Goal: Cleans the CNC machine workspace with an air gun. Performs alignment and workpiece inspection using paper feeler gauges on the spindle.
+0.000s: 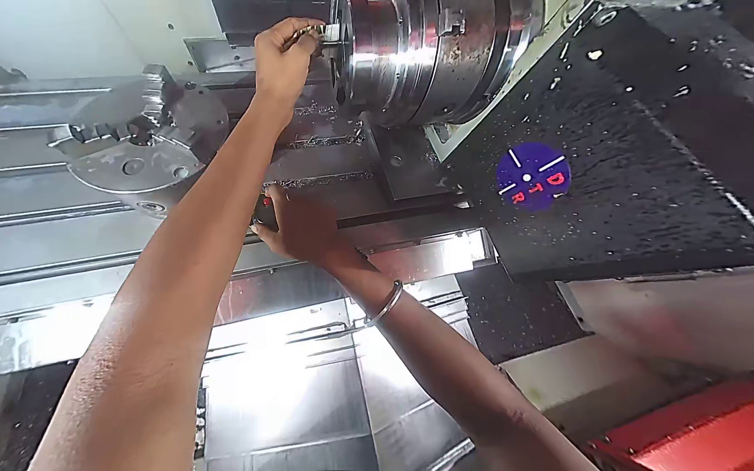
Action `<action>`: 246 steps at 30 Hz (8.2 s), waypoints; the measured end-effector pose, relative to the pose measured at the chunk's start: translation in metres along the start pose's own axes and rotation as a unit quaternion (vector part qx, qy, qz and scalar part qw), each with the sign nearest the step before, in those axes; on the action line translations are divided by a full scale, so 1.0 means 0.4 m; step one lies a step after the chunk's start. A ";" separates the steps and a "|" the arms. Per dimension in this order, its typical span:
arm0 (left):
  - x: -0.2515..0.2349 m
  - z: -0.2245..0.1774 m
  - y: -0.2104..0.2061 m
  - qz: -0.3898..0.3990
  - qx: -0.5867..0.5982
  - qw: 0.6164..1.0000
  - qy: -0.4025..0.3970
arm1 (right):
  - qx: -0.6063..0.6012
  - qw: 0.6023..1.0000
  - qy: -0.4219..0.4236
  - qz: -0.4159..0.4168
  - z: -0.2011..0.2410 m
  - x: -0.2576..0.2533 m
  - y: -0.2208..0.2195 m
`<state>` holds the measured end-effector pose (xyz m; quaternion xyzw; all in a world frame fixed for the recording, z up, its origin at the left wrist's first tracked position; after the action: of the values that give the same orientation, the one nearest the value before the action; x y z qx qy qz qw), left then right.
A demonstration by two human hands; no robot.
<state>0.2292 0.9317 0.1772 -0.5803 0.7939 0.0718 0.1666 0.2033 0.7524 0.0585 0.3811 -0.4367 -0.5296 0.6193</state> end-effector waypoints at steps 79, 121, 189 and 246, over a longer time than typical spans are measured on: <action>-0.003 -0.002 0.000 -0.016 0.036 0.999 -0.026 | 0.002 1.000 0.011 0.018 -0.003 -0.008 0.002; -0.006 -0.005 -0.002 -0.021 0.043 0.998 -0.035 | -0.014 0.998 0.033 0.051 0.006 -0.003 0.005; -0.008 0.003 -0.008 -0.029 0.038 0.998 -0.035 | -0.003 0.998 0.024 0.062 0.001 -0.002 0.005; -0.003 0.003 -0.011 -0.035 0.054 0.998 -0.019 | -0.020 1.000 0.015 -0.009 -0.008 -0.009 0.006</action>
<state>0.2341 0.9320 0.1767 -0.5969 0.7721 0.0343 0.2153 0.2068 0.7562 0.0594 0.3800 -0.4134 -0.5381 0.6286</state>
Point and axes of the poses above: each hand's wrist, its own x-axis away from the middle knuckle, its own y-axis out of the back of the hand, z = x × y, the point moved 9 cm from there along -x, towards the middle knuckle, and after that the axes turned 6 degrees about x, right-handed, at the moved point
